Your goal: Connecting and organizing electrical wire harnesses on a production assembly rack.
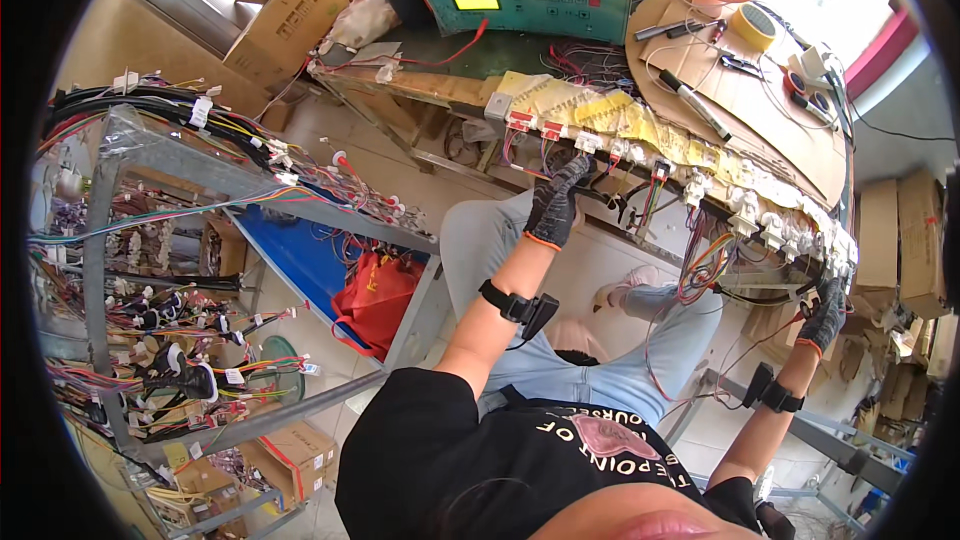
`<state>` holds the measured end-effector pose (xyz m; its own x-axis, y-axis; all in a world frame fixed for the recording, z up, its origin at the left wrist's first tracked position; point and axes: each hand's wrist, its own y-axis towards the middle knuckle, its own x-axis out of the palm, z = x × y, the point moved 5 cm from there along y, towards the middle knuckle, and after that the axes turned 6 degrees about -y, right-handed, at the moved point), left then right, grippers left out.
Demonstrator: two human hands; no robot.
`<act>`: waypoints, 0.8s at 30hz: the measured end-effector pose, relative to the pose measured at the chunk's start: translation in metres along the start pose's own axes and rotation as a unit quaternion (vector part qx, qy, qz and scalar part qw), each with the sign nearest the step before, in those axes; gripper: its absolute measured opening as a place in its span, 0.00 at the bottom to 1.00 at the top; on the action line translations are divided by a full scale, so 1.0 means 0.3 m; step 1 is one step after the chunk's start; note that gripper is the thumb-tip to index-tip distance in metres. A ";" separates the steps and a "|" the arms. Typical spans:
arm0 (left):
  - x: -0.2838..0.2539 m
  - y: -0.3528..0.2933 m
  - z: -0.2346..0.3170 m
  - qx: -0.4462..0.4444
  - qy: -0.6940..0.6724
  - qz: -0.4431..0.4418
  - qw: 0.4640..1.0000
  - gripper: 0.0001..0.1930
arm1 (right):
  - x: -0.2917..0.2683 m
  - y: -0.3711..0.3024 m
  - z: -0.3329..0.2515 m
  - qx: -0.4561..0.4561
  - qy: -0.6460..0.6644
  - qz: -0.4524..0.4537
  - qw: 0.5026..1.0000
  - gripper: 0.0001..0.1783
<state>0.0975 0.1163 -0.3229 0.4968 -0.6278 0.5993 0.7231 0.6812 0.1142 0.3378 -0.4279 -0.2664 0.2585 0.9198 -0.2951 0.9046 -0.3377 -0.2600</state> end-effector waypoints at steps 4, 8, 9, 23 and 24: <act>-0.006 -0.006 -0.019 -0.071 -0.068 0.020 0.995 0.19 | 0.002 -0.005 -0.004 -0.018 0.033 -0.012 0.999 0.19; 0.005 -0.009 0.025 0.053 0.128 -0.020 0.990 0.13 | 0.010 -0.014 -0.019 -0.045 0.041 0.004 0.998 0.17; 0.009 -0.011 0.033 0.064 0.106 -0.033 0.992 0.13 | 0.010 -0.019 -0.024 -0.052 0.037 0.004 0.998 0.17; 0.051 -0.161 0.115 -0.071 0.026 0.078 0.994 0.09 | 0.006 -0.059 -0.036 -0.076 0.059 0.010 0.995 0.18; 0.057 -0.205 0.137 -0.058 0.076 0.089 0.991 0.07 | 0.003 -0.057 -0.031 -0.071 0.062 0.014 0.995 0.18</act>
<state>0.0418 0.0792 -0.2870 0.6814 -0.5579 0.4737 0.6641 0.7434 -0.0797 0.3256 -0.4195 -0.2536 0.3158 0.9314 -0.1812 0.9331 -0.3395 -0.1189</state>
